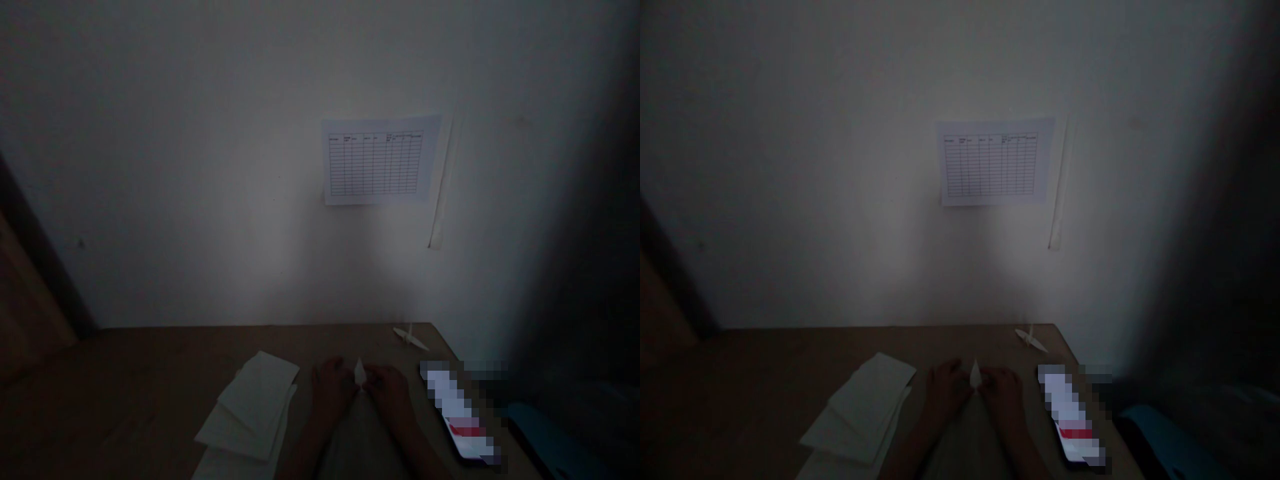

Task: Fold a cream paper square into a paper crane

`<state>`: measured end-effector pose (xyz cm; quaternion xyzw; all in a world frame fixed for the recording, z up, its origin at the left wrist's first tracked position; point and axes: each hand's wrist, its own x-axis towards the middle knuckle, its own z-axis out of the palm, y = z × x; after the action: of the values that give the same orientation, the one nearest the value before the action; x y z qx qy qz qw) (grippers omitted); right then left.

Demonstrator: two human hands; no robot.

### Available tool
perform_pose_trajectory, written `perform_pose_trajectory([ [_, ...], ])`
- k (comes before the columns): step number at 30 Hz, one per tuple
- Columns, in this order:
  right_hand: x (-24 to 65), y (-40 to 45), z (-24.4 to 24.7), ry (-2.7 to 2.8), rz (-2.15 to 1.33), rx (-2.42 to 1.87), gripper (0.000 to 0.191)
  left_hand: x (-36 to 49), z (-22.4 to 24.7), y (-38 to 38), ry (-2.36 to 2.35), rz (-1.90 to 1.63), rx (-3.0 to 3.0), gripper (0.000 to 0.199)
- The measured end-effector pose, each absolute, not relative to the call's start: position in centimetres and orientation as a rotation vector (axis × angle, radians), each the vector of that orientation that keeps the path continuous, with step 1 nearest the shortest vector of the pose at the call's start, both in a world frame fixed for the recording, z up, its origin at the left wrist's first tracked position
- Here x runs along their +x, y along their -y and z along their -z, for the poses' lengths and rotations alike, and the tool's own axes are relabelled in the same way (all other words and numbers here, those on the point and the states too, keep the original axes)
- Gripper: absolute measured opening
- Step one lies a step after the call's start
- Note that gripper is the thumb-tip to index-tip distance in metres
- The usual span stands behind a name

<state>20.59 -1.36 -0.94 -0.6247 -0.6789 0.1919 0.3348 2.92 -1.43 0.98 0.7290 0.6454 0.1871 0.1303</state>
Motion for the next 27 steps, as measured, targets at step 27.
perform_pose_trajectory([
  [27, 19.66, 1.67, 0.64, 1.869, -0.308, -1.703, 0.034, 3.65, -1.25, 1.52, -1.933, -0.532, 2.182, 0.021],
])
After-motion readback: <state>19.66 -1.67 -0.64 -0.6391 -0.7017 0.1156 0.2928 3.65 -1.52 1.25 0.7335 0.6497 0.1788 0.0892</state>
